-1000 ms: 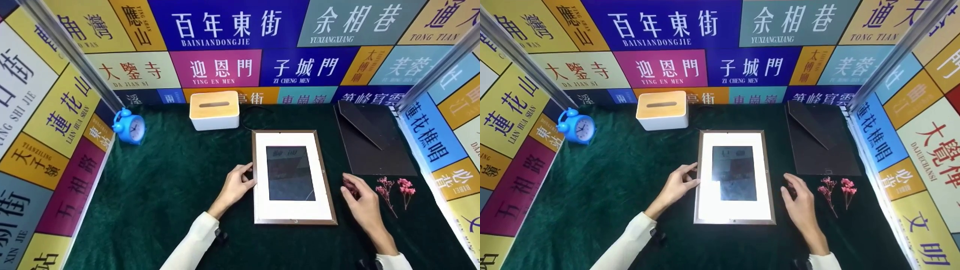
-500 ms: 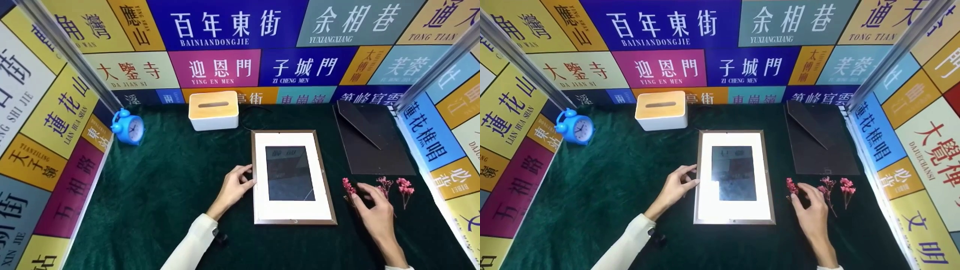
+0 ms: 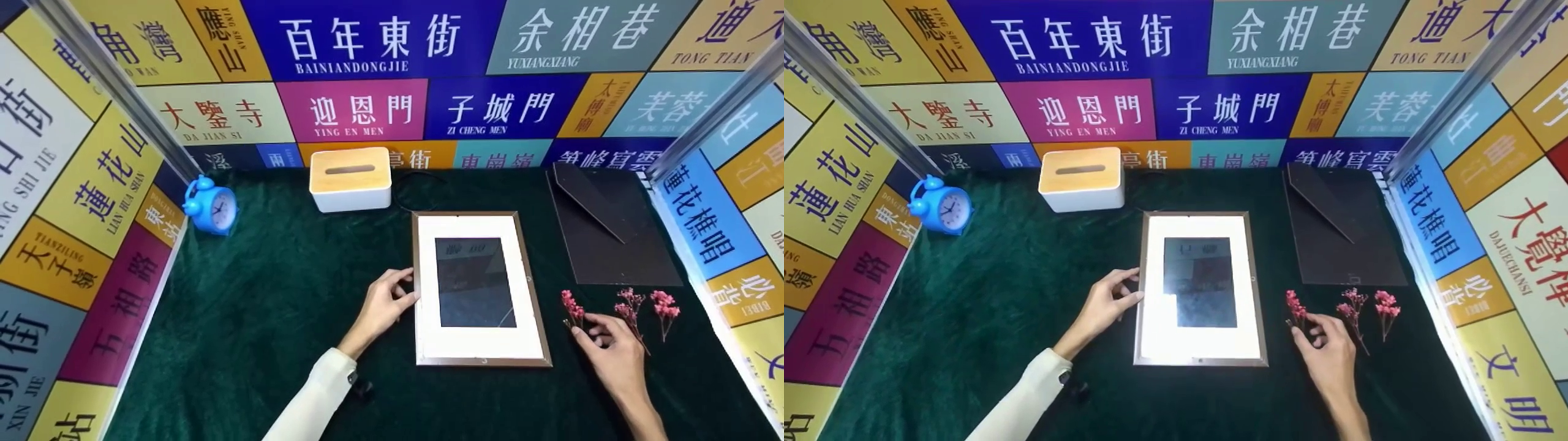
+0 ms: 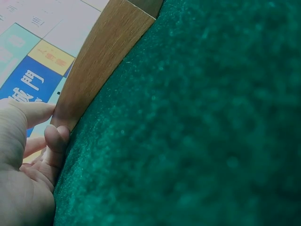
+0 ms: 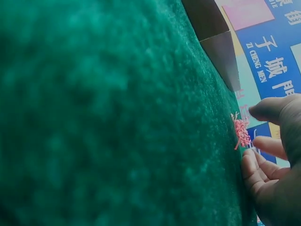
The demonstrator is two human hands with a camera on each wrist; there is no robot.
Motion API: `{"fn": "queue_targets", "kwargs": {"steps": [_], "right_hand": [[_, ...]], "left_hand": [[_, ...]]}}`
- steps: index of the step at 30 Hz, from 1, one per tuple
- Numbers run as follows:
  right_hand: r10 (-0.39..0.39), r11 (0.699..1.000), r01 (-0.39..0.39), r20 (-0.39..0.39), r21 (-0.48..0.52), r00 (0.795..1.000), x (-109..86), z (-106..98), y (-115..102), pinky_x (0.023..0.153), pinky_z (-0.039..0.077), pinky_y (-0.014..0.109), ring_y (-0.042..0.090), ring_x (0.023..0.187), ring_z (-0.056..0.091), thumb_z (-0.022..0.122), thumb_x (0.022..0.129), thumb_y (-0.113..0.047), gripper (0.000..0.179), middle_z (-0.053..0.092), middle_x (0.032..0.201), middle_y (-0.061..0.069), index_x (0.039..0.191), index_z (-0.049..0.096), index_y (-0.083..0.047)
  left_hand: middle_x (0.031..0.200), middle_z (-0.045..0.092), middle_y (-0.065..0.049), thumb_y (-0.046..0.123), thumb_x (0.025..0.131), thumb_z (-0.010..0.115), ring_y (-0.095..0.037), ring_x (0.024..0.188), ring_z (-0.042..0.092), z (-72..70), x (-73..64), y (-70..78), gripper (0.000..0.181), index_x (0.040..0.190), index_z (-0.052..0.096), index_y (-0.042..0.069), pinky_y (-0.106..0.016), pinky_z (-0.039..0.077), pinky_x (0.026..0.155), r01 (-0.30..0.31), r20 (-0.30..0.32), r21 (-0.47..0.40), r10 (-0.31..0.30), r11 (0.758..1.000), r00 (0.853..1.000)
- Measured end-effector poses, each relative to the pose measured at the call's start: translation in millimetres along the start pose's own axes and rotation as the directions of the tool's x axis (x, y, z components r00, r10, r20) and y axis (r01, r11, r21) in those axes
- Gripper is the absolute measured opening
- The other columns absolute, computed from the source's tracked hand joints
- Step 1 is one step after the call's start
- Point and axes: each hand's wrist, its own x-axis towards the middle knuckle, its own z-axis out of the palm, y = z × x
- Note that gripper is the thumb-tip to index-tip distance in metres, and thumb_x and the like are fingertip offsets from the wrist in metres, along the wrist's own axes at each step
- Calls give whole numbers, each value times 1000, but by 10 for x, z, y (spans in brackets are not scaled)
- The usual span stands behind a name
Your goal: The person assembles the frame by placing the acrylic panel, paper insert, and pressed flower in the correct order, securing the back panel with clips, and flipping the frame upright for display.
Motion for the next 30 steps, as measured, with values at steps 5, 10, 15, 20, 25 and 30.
{"fn": "queue_targets", "kwargs": {"steps": [5,10,15,20,25,30], "right_hand": [[6,1000,-6,-10,-2,1000,-1,3,61,73,42,6,0,82,57,93,88,-5,27,71,108,12,113,82,-2],[-31,999,31,-22,15,999,-11,29,103,73,41,6,0,81,57,92,87,-1,19,72,114,12,103,83,-1],[-110,993,112,-57,24,992,-35,68,146,72,39,6,0,76,55,92,84,6,14,73,112,12,93,82,1],[-183,982,187,-99,31,978,-56,103,182,72,37,6,-1,74,53,90,81,13,16,73,111,13,90,81,2],[-176,981,185,-129,60,976,-50,109,164,70,38,7,-3,73,53,86,84,16,14,75,108,13,85,79,4],[-141,984,153,-121,93,983,-32,94,61,67,40,8,-5,71,54,85,88,12,11,76,106,13,86,80,3]], "left_hand": [[127,68,-9,13,100,81,-9,64,61,6,5,-5,51,148,67,1,-27,54,47,-4,3,2,4,1000,1000],[128,68,-10,10,99,81,-9,61,59,-4,2,-9,52,148,66,0,-27,53,46,-11,9,-20,11,1000,1000],[127,69,-11,10,99,82,-8,60,59,-6,-1,-25,52,149,67,1,-27,54,46,-12,8,-15,12,1000,1000],[127,69,-10,10,100,82,-8,61,59,1,-2,-27,52,148,67,1,-27,54,47,-11,7,-9,11,1000,1000],[127,69,-10,11,100,81,-7,62,60,-4,1,-6,51,148,67,1,-27,55,48,-2,4,-1,2,1000,1000],[126,70,-12,7,99,81,-8,76,64,-4,12,66,50,147,67,-1,-24,56,63,-4,-7,54,4,999,1000]]}}
